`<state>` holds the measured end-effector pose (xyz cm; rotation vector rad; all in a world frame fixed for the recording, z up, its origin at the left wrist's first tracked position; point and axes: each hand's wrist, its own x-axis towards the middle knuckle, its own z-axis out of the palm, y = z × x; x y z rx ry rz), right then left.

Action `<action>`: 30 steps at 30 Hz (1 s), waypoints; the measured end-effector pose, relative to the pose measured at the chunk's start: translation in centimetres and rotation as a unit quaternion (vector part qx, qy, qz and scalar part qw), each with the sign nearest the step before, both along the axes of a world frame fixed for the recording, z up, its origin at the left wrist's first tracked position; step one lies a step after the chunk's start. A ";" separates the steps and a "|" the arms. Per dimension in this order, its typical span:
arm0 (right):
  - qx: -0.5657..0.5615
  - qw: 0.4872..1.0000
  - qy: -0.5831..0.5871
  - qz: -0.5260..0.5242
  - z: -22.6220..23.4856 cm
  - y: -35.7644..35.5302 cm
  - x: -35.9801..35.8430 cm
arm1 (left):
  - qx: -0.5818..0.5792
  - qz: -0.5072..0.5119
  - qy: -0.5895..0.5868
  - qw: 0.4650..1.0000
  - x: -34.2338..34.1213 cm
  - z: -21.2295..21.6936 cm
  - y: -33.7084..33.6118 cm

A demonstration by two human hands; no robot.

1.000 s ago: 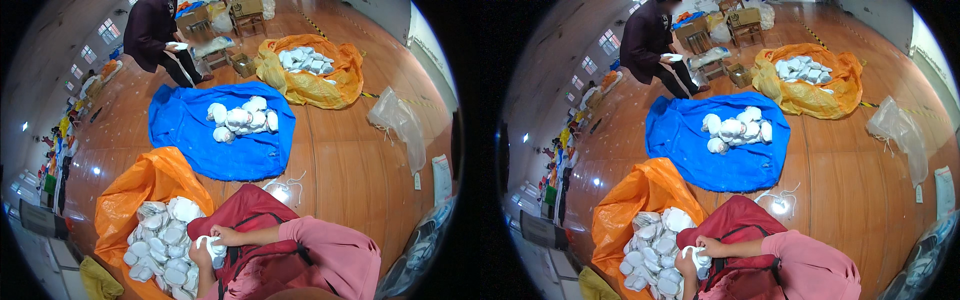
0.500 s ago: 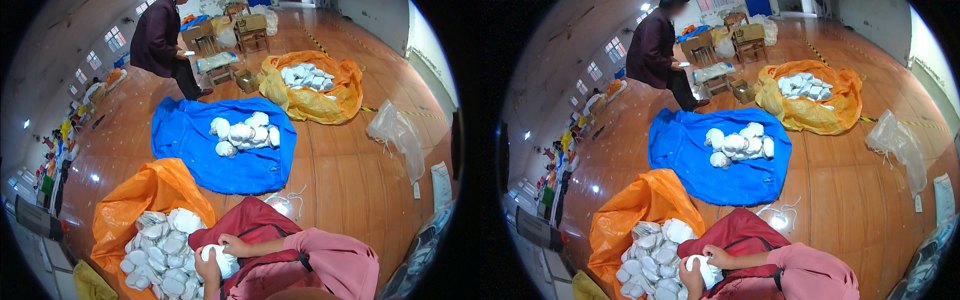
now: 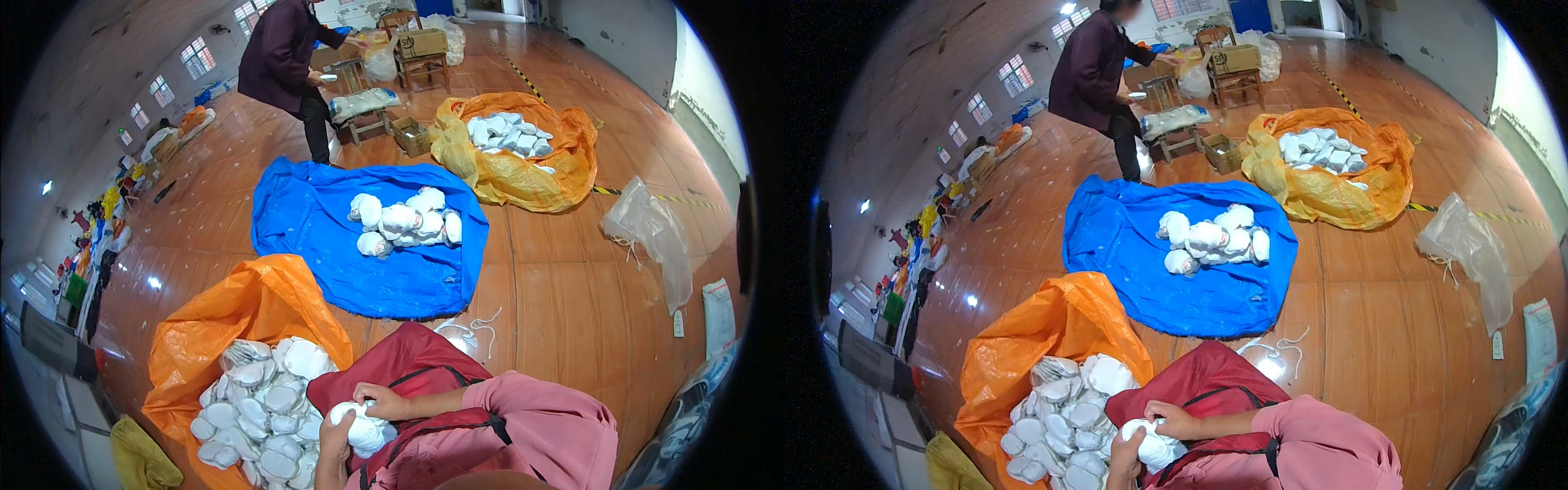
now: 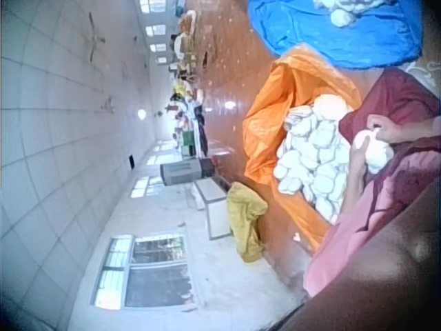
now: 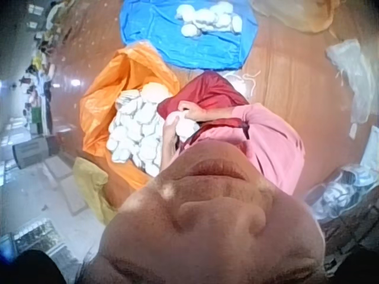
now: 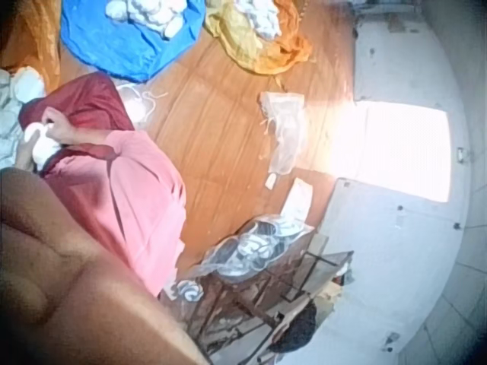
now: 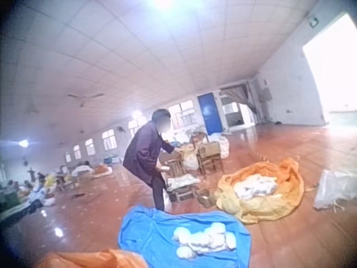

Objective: The person sits on the floor and repeatedly stuffs white fabric pieces into white sock-like items, then ties them closed. The finished items are placed on a blue tarp nearby. The person handles the items one at a time and continues the process throughout the clip.

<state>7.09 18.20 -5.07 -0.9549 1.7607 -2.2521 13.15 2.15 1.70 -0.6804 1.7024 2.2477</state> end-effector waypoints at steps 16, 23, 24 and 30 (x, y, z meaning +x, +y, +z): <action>0.079 0.977 -0.008 0.196 0.0 2.2 -2.4 | -0.066 0.136 0.000 0.989 0.5 -2.5 1.9; 0.124 0.914 -0.118 0.367 0.3 2.9 -5.1 | -0.038 0.082 0.002 0.996 0.7 -2.6 0.5; 0.113 0.904 -0.131 0.391 0.4 2.9 -5.3 | -0.025 0.070 -0.005 0.997 0.7 -2.5 0.2; 0.099 0.887 -0.199 0.406 0.7 2.1 -4.5 | -0.002 0.081 -0.016 0.997 0.6 -3.5 -0.5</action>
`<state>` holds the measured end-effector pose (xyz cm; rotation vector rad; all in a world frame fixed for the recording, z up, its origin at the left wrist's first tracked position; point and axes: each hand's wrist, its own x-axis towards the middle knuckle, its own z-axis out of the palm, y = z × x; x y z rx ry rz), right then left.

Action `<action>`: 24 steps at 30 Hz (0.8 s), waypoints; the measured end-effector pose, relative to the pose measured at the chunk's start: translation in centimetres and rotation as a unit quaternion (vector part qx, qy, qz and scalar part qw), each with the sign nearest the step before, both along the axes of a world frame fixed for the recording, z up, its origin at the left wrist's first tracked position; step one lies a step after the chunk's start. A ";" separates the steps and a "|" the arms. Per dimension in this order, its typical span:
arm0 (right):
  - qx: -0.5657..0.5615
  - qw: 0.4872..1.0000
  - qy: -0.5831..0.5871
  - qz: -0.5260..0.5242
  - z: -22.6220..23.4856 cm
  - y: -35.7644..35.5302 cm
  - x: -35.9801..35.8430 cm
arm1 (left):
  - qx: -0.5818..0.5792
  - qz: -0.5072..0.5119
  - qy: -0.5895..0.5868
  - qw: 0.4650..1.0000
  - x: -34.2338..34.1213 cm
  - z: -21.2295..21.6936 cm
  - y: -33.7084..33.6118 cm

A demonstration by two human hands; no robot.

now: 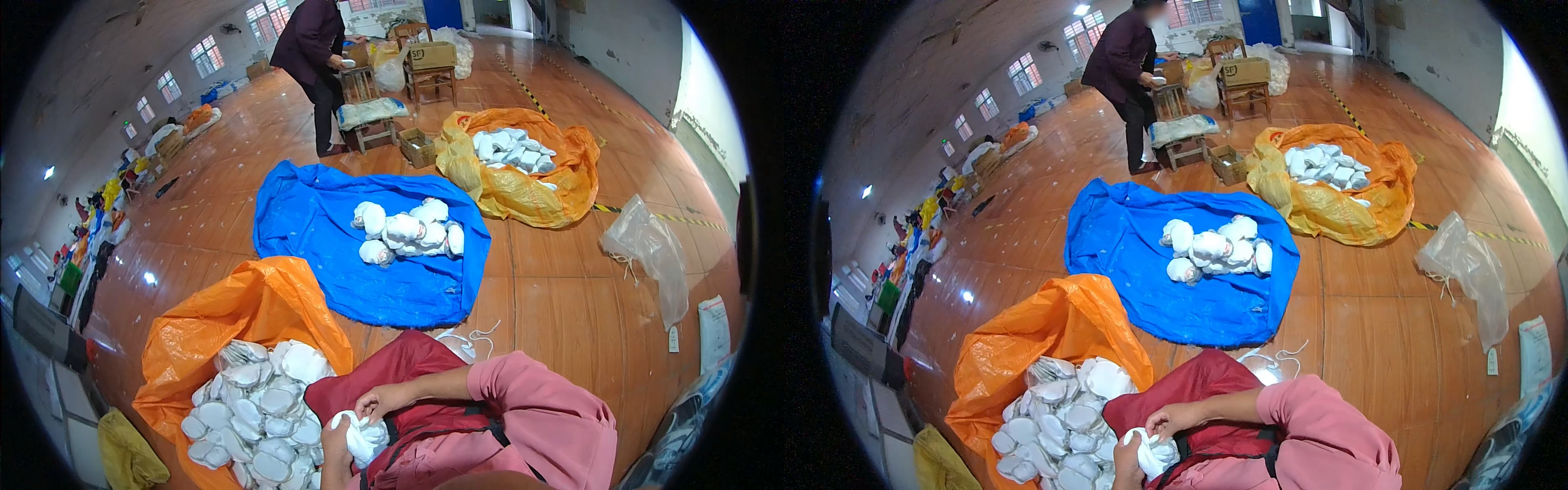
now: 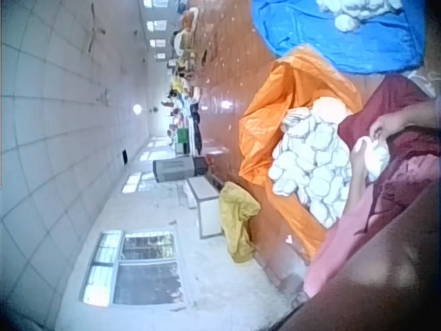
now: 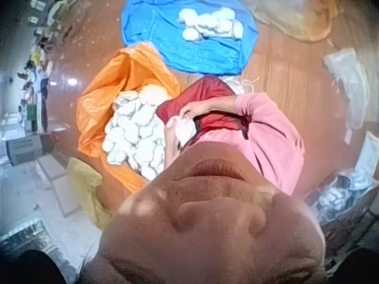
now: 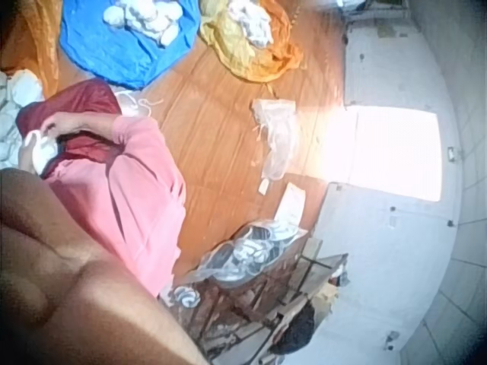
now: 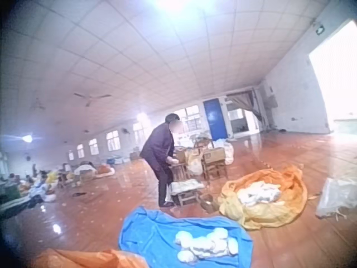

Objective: The person sits on the floor and repeatedly stuffs white fabric pieces into white sock-like items, then ties them closed. The finished items are placed on a blue tarp nearby. The person handles the items one at a time and continues the process throughout the clip.

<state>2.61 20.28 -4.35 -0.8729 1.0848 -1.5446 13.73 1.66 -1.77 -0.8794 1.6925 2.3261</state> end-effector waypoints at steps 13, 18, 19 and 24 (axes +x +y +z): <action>0.063 0.968 0.031 -0.242 0.0 -2.9 3.9 | 0.020 0.055 0.017 0.998 0.7 0.7 0.5; 0.090 0.948 0.064 -0.300 -0.4 -2.4 5.5 | -0.043 0.072 -0.007 0.996 2.0 2.2 1.6; 0.090 0.946 0.061 -0.307 -1.0 -2.1 5.7 | -0.040 0.063 -0.003 0.997 2.4 2.1 1.7; 0.052 0.946 0.063 -0.314 -2.2 -1.2 6.3 | 0.033 0.001 -0.016 0.999 3.2 4.6 1.6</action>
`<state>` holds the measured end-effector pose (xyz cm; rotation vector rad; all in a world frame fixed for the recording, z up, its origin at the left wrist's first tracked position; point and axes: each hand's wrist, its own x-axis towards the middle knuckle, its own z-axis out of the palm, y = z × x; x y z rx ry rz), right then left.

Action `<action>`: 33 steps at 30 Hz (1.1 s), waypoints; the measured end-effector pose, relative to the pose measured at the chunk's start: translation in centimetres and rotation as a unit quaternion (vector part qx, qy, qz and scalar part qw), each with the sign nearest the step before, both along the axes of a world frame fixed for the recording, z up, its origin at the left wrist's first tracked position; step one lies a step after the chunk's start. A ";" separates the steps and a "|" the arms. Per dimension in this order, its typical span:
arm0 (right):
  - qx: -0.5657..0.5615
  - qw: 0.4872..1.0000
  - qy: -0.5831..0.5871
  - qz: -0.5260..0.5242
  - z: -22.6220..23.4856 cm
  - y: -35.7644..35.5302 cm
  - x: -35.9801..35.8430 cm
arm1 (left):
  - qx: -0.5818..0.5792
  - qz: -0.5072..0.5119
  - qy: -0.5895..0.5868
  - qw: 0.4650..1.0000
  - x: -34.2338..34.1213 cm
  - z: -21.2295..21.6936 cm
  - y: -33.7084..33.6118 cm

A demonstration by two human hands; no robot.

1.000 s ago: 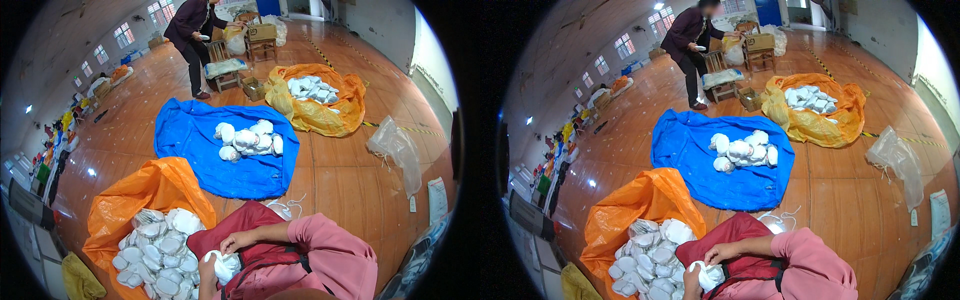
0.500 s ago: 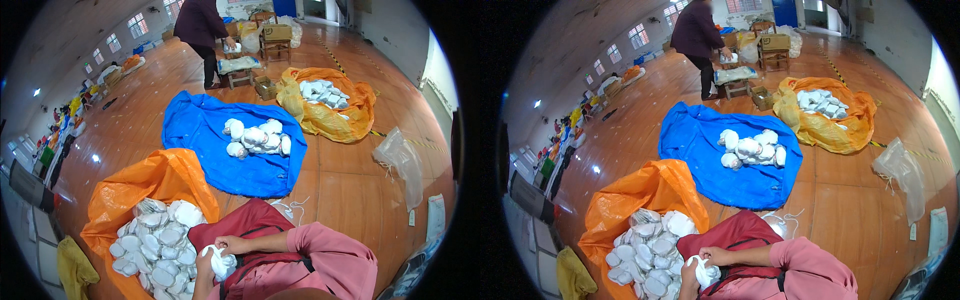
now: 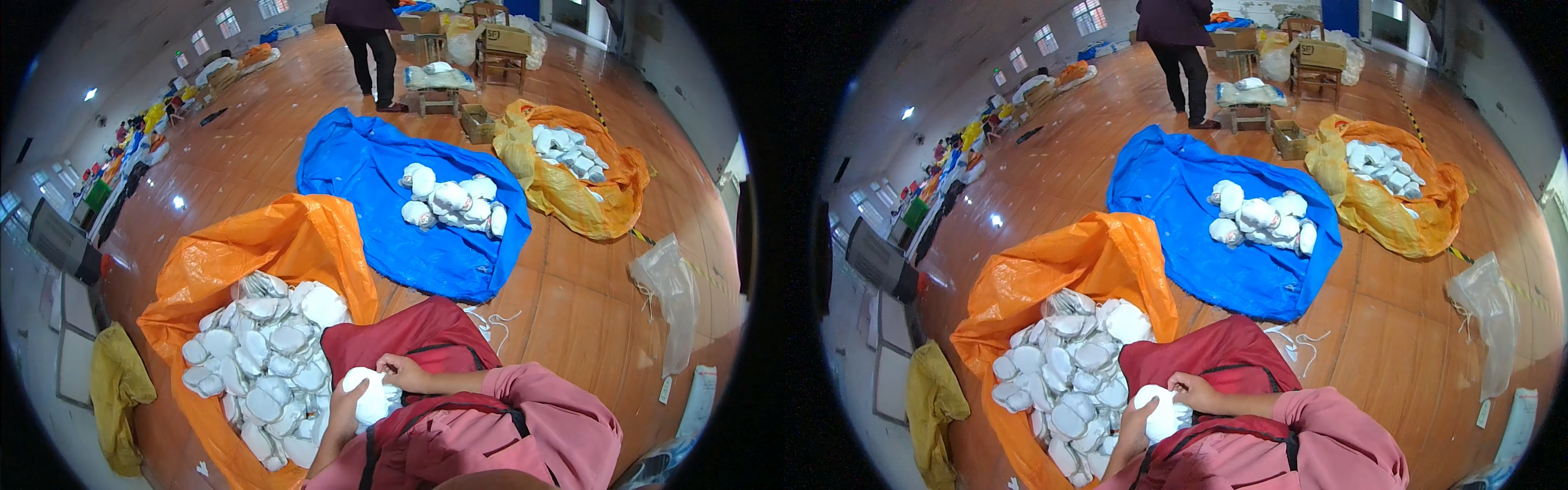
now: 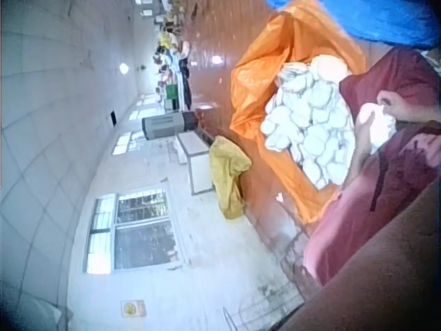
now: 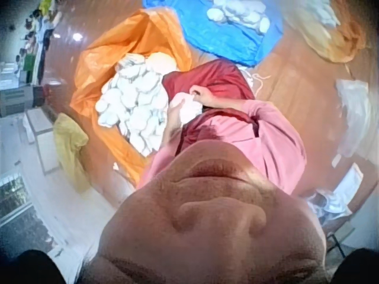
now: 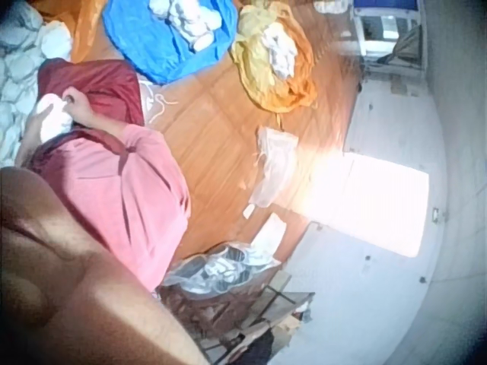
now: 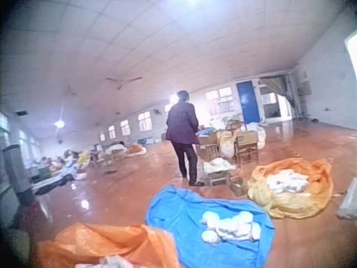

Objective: The person sits on the floor and repeatedly stuffs white fabric pieces into white sock-like items, then ties them closed. The finished items are placed on a blue tarp nearby. The person handles the items one at a time and continues the process throughout the clip.

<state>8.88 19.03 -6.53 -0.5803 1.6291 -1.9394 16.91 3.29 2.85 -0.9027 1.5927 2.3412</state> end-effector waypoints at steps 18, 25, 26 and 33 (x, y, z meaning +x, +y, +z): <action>0.017 0.991 -0.022 0.134 4.3 1.9 -1.2 | -0.091 0.041 0.043 0.994 -0.1 -3.0 0.3; 0.037 0.984 -0.031 0.171 3.2 1.0 -2.1 | -0.160 0.045 0.054 0.985 0.1 -3.2 -0.9; 0.033 0.983 -0.027 0.179 3.4 1.1 -2.0 | -0.177 0.031 0.055 0.982 0.1 -2.6 -1.0; 0.026 0.976 0.167 0.137 4.6 0.0 -1.1 | -0.183 -0.015 0.082 0.980 -0.4 -1.4 -2.4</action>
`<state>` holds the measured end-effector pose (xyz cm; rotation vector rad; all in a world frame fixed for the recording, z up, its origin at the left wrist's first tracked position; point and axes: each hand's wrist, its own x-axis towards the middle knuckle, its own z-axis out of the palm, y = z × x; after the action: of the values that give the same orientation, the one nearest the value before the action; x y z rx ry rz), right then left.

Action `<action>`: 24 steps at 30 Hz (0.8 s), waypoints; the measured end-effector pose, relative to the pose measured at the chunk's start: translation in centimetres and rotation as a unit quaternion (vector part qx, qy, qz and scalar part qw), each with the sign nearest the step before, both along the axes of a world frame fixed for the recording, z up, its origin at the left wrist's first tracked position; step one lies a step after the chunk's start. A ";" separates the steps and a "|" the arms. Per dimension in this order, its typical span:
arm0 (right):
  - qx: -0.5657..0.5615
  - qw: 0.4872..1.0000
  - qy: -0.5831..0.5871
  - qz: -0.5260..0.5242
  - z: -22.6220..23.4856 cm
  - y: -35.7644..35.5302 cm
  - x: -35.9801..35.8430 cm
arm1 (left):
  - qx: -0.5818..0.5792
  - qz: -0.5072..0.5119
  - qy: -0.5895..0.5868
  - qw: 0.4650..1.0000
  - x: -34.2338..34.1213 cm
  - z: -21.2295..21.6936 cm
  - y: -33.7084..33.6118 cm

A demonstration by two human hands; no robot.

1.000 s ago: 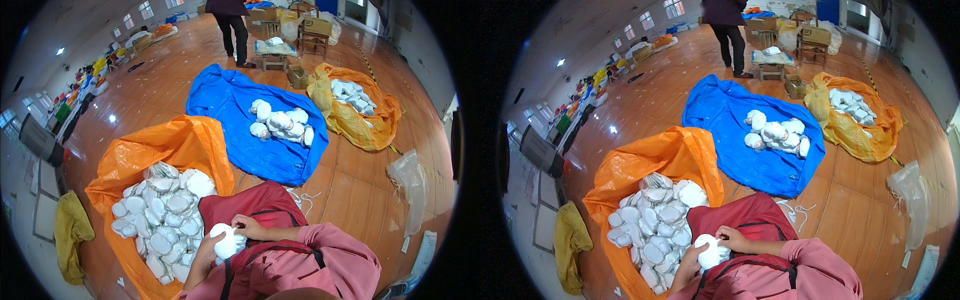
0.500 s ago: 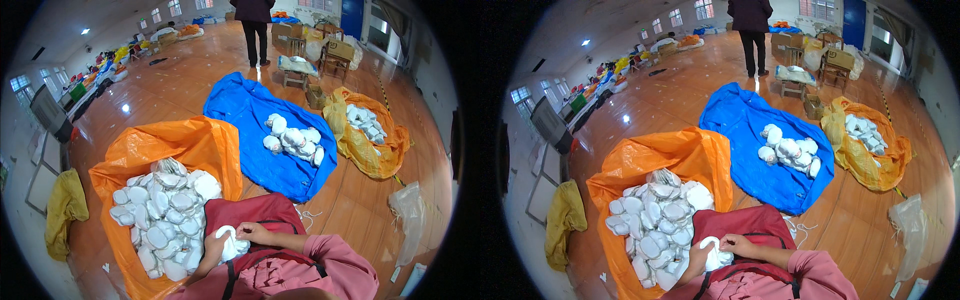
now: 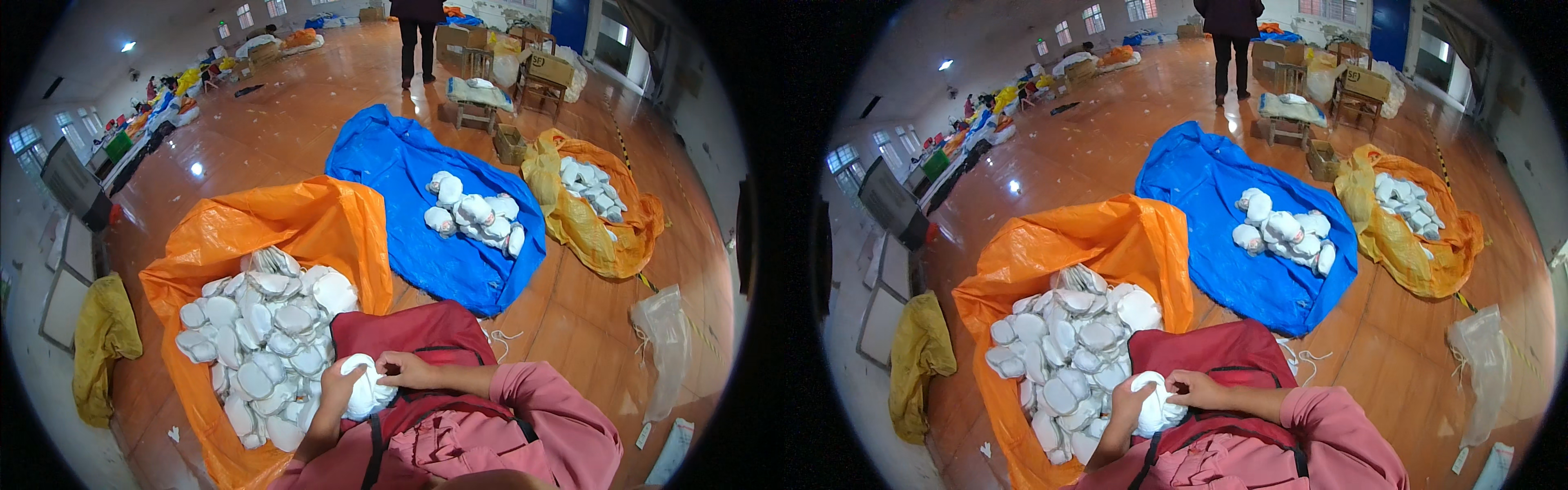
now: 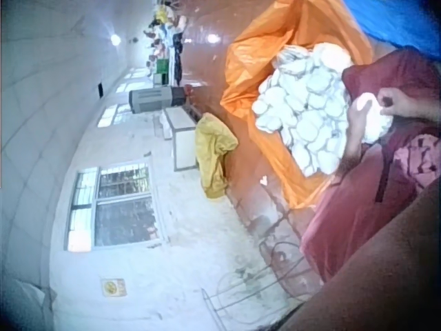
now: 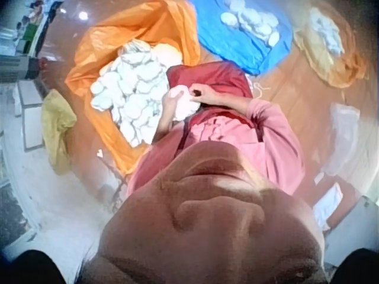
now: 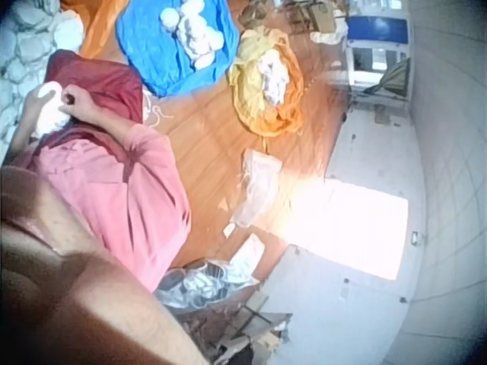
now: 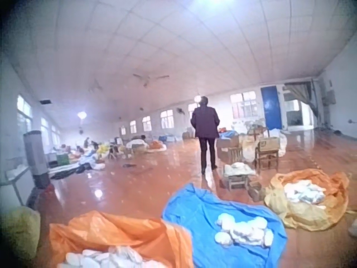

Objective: The person sits on the floor and repeatedly stuffs white fabric pieces into white sock-like items, then ties them closed. The finished items are placed on a blue tarp nearby. The person handles the items one at a time and continues the process throughout the clip.

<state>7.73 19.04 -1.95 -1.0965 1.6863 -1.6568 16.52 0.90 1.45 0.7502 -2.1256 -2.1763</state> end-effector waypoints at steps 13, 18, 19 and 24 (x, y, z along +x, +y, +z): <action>-0.021 0.976 -0.012 -0.216 -1.9 -1.1 1.6 | 0.166 0.096 0.026 0.981 -0.6 0.4 2.4; -0.063 0.958 0.030 -0.277 -2.9 -0.7 0.7 | 0.315 0.006 -0.010 0.949 0.0 1.5 3.4; -0.072 0.955 0.030 -0.287 -3.0 -0.7 0.6 | 0.315 -0.019 -0.023 0.948 -0.2 2.2 3.5; -0.071 0.958 -0.071 -0.269 -2.5 -0.9 -1.0 | 0.247 -0.015 0.012 0.969 -0.9 -0.4 3.5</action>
<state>6.77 18.18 -4.44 -0.5788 1.9010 -2.1580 15.61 4.40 1.05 0.7007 -1.5964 -2.7495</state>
